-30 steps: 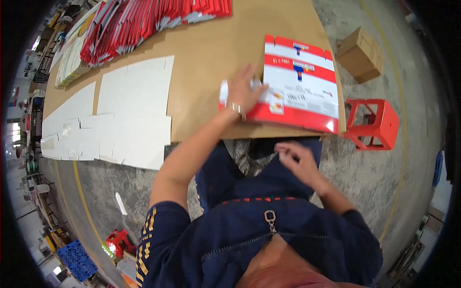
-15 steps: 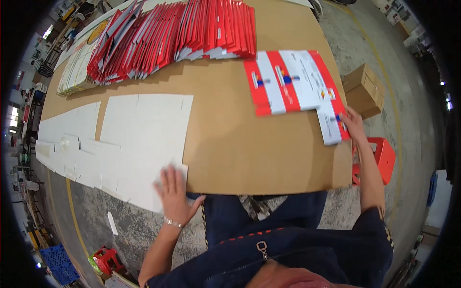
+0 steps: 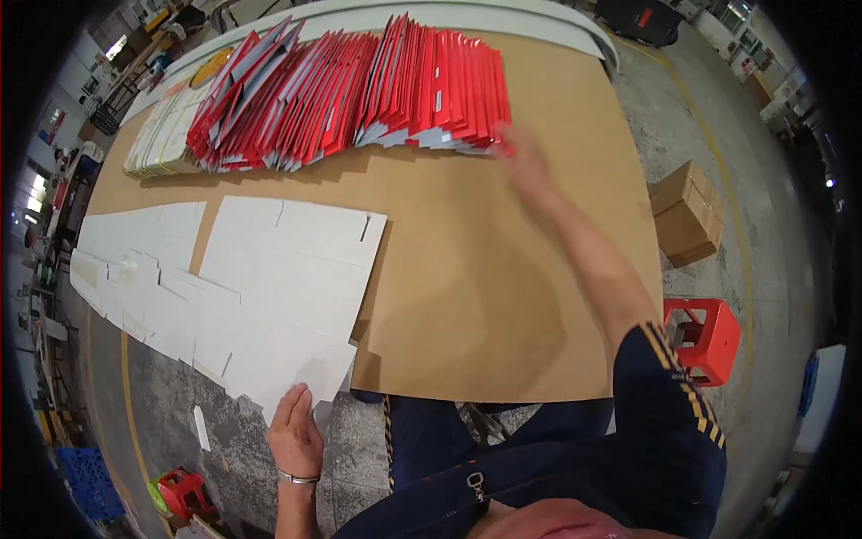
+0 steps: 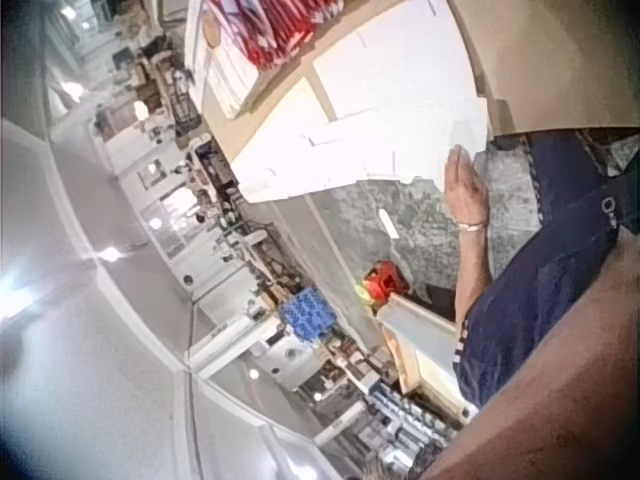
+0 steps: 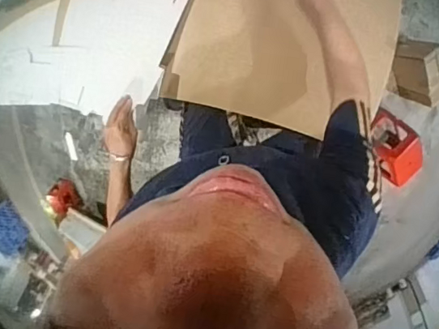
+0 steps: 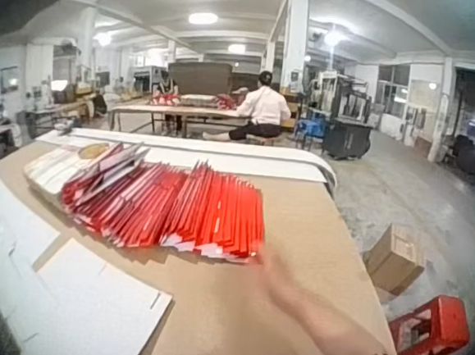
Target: The person assembles small cardboard boxes by folding flat white inserts into red printed sleeves. The person repeatedly picks up a white insert, folds it into a box shape, and slides it into a red sleeve, then places the finished unit on a growing stack.
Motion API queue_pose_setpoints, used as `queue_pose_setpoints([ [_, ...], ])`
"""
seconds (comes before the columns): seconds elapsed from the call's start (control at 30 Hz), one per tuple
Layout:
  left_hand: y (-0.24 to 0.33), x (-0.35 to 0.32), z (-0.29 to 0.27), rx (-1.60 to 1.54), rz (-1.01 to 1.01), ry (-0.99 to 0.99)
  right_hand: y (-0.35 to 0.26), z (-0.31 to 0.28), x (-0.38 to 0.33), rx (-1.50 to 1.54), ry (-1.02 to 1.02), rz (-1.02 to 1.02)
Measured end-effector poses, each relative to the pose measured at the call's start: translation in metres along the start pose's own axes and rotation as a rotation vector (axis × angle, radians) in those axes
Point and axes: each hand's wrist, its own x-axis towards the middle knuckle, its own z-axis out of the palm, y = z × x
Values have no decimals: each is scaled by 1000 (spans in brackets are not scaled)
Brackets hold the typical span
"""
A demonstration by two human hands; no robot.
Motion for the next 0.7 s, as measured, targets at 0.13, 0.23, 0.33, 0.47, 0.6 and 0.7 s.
queue_pose_setpoints([
  [0.13, 48, 15, -4, 39, 202, 61, -138, 16, -158, 174, -507, -752],
  [0.23, 98, 17, -3, -83, 323, -24, -175, 12, -237, 52, -327, -991],
  [0.33, 102, 1, -3, -130, 313, 72, -165, 1, -247, -53, -307, -862],
  [0.47, 81, 3, 14, -20, 97, 387, -147, -43, -240, 9, -64, -551],
  [0.6, 49, 11, 43, 70, 14, 590, -138, -83, -239, 166, 96, -459],
  [0.7, 28, 20, 64, 63, 74, 541, -107, -116, -265, 266, 105, -465],
])
